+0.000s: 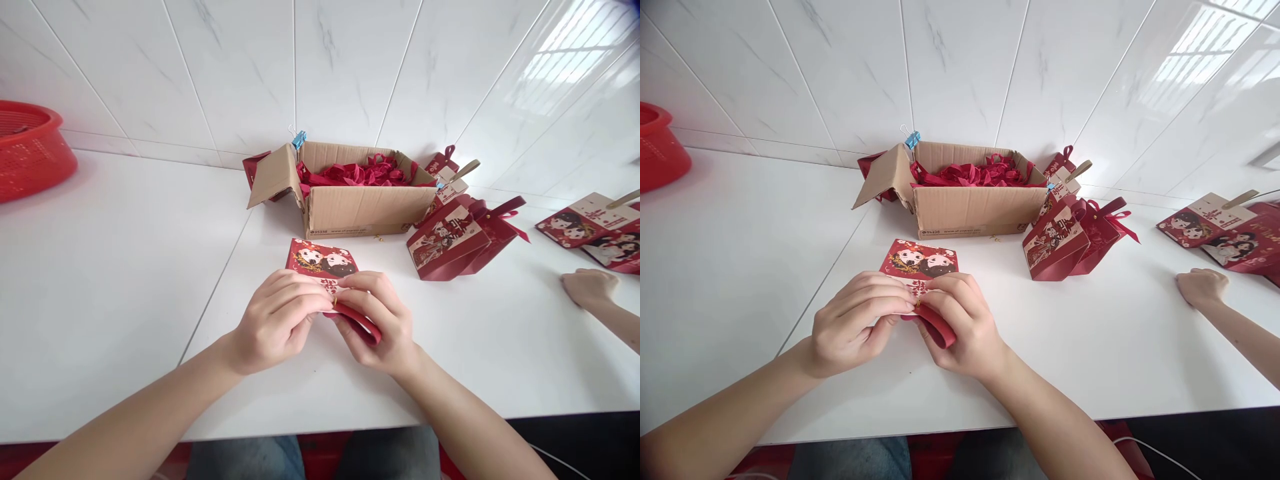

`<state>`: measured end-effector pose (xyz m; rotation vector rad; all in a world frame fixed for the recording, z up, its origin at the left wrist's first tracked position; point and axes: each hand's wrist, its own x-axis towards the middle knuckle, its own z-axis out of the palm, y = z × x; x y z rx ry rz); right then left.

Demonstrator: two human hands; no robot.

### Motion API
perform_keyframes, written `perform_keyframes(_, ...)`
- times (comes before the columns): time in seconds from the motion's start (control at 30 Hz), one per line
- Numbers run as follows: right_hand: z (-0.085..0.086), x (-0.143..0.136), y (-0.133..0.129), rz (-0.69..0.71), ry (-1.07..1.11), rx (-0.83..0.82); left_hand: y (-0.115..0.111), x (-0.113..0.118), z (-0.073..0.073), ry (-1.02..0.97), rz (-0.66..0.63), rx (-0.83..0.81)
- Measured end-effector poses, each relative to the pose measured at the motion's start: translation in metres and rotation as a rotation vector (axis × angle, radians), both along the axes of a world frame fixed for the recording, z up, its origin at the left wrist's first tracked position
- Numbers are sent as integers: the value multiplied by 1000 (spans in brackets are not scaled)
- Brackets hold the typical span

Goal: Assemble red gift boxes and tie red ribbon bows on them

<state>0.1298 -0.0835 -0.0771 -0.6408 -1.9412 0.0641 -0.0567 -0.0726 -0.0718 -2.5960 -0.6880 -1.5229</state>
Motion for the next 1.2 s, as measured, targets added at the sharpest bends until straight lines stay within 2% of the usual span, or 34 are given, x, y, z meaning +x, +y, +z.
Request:
perform_keyframes(0.27, 3, -1, 1, 32, -13, 2, 0, 0, -1, -23, -41, -29)
perform_keyframes(0.43, 2, 0, 3, 2, -24, 23, 0, 2, 2, -33, -38, -48)
perform_keyframes(0.67, 4, 2, 2, -6, 46, -38, 0, 3, 4, -40, -33, -47)
perform_keyframes(0.9, 6, 2, 0, -42, 55, -64, -1, 2, 0, -15, -16, -37)
perform_keyframes(1.2, 6, 2, -1, -52, 22, -81, 2, 0, -2, 33, 42, 68)
